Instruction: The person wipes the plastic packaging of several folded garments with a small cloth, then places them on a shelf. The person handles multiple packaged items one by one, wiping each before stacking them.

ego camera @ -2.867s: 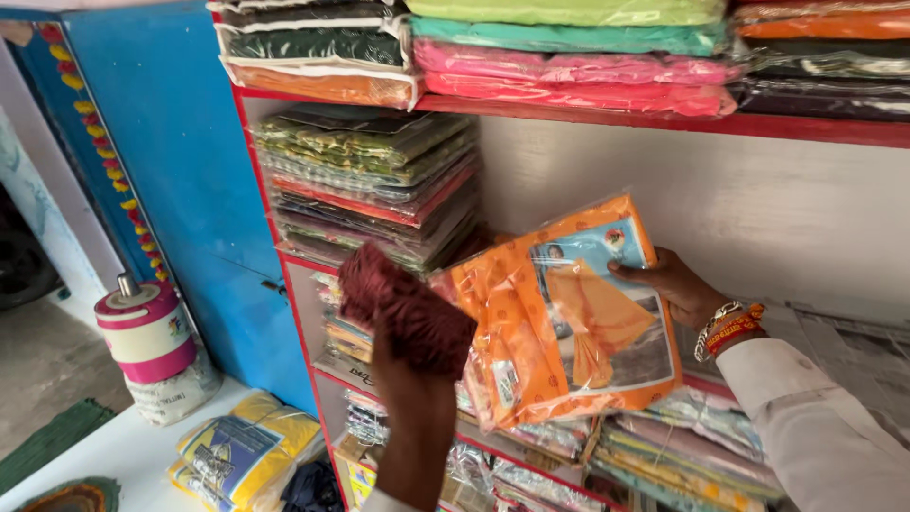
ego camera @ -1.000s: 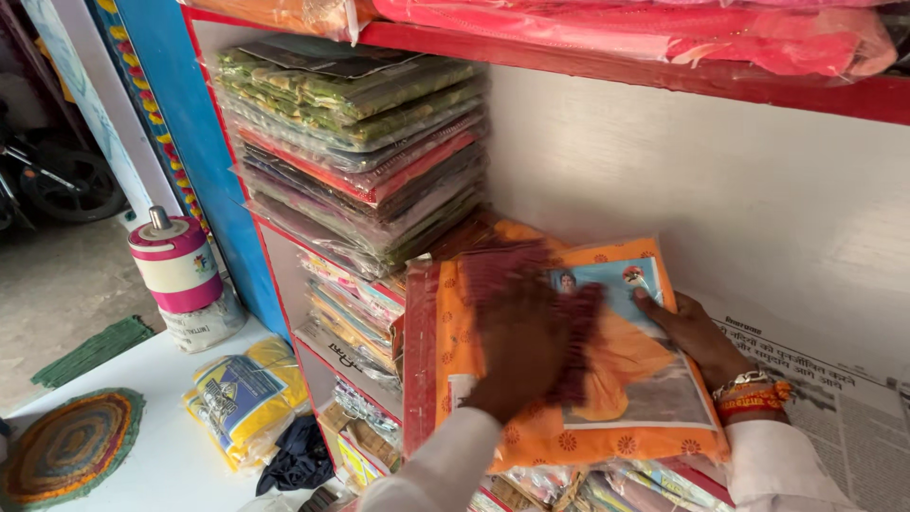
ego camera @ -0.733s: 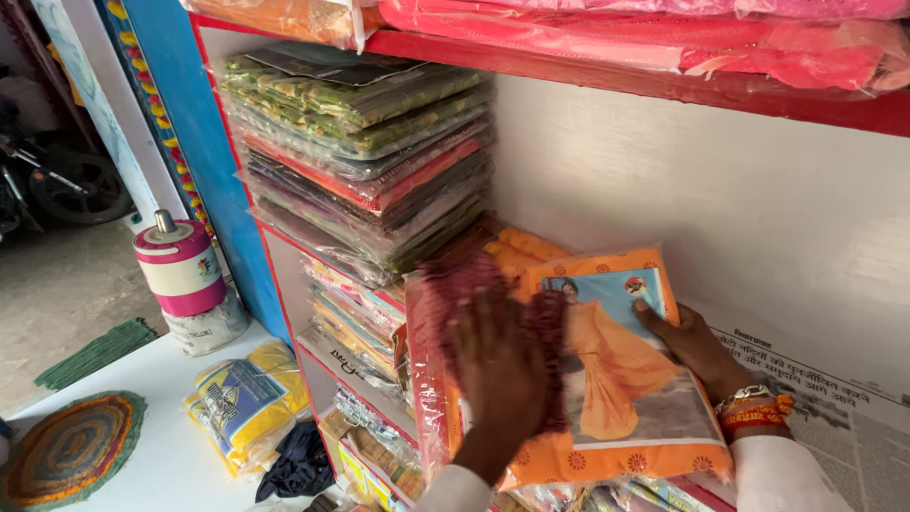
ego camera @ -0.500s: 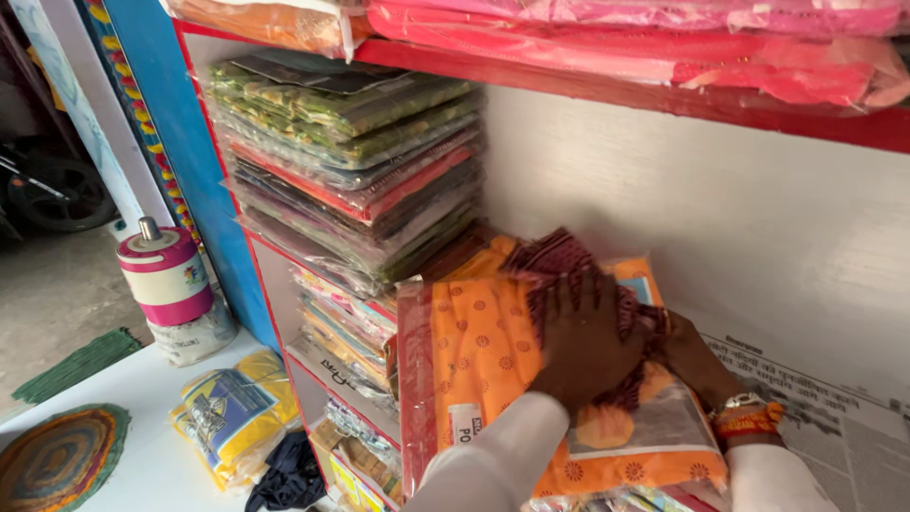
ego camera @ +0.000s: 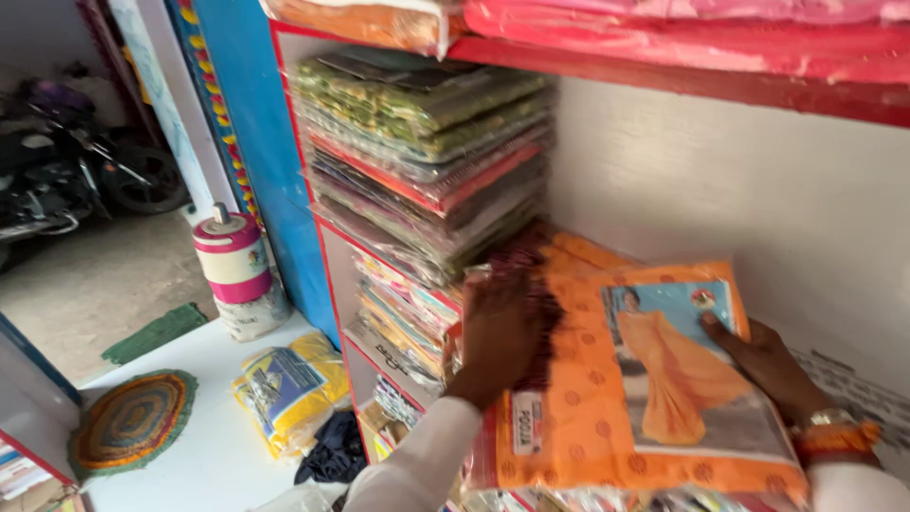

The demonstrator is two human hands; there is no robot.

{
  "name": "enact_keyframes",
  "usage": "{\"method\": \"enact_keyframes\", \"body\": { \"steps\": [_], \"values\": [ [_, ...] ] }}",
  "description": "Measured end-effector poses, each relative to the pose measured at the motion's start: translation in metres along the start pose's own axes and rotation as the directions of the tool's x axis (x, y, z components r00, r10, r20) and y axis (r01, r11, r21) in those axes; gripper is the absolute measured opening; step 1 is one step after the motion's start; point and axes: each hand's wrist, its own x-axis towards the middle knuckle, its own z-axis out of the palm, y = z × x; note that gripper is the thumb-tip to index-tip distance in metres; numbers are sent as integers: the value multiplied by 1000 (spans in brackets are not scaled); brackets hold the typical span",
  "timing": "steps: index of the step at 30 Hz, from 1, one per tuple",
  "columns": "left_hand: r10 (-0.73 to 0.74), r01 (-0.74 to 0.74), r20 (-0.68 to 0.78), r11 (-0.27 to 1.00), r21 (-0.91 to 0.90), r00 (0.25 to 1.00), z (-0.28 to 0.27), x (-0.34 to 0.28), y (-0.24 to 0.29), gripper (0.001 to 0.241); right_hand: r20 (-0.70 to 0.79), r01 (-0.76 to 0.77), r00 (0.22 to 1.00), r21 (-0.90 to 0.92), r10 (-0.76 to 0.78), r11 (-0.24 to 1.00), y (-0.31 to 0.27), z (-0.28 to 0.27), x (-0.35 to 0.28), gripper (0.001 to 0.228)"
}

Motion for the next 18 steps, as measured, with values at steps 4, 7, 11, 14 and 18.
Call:
{"method": "enact_keyframes", "body": {
  "steps": [4, 7, 11, 14, 18],
  "values": [
    [-45, -6, -232, 976, -216, 972, -16, -47, 18, 51, 13, 130, 991, -45, -130, 990, 17, -4, 19, 55],
    [-134, 42, -265, 945, -326, 955, -12, -78, 63, 55, 7, 136, 991, -81, -136, 987, 33, -15, 31, 57],
    [-20, -31, -190, 965, -261, 982, 1, -86, 113, 52, -27, 285, 950, -336, -311, 898, 36, -13, 42, 61],
    [104, -129, -143, 975, -180, 984, 8, -78, 123, 58, -100, 500, 796, -449, -598, 740, 24, -6, 26, 63],
    [167, -191, -165, 971, -145, 972, 10, -66, 111, 51, 142, 700, 404, -684, -904, 205, -3, 3, -17, 76]
  ]
}}
